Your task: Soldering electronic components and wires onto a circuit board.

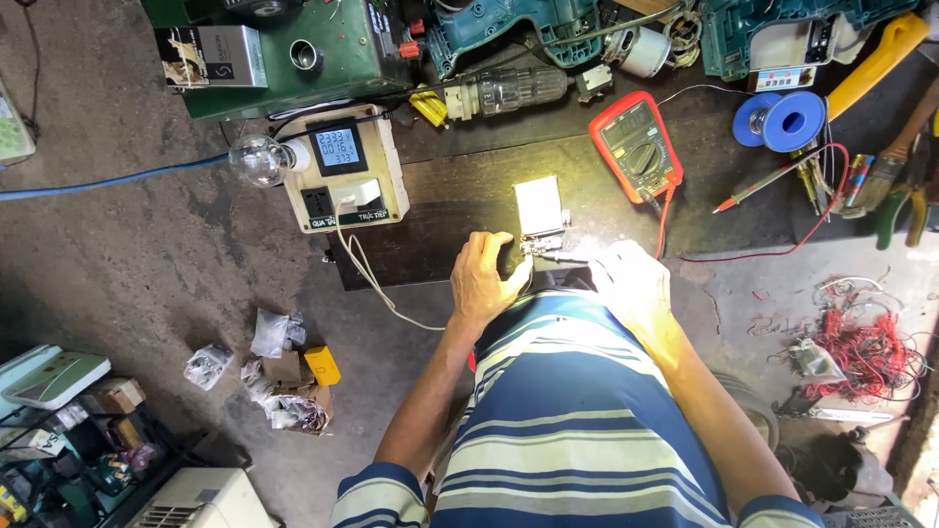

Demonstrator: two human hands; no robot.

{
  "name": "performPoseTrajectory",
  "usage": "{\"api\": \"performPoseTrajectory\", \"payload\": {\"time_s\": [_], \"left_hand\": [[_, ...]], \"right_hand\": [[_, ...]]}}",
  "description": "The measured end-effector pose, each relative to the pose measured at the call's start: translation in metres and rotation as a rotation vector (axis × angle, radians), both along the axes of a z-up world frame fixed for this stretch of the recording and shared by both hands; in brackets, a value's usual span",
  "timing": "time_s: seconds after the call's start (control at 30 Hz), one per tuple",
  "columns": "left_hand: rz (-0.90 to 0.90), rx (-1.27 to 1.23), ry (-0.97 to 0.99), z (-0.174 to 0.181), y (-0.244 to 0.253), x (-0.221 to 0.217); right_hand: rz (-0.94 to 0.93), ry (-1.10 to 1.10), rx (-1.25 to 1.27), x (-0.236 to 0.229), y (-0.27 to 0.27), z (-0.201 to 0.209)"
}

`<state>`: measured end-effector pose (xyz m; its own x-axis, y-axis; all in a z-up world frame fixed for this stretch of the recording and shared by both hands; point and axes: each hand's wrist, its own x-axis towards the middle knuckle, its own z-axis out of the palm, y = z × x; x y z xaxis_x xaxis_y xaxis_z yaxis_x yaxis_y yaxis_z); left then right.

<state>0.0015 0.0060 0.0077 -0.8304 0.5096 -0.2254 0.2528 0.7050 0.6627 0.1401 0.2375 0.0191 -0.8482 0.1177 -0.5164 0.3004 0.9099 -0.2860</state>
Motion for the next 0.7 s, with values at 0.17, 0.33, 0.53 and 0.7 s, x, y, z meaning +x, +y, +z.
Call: {"api": "performPoseTrajectory", "payload": {"time_s": [0.17, 0.33, 0.53, 0.7], "left_hand": [[0.002, 0.007, 0.005, 0.001, 0.0, 0.0], [0.0, 0.014, -0.017, 0.003, 0.0, -0.002], [0.0, 0.016, -0.005, -0.001, -0.001, 0.0], [0.005, 0.018, -0.014, 0.003, 0.0, -0.001]], "right_hand": [[0.166, -0.042, 0.112, 0.019, 0.01, -0.042], [-0.133, -0.178, 0.024, 0.002, -0.003, -0.019], [0.348, -0.112, 0.2, 0.002, 0.009, -0.02], [0.029, -0.196, 0.111, -0.011, -0.009, -0.008]]}}
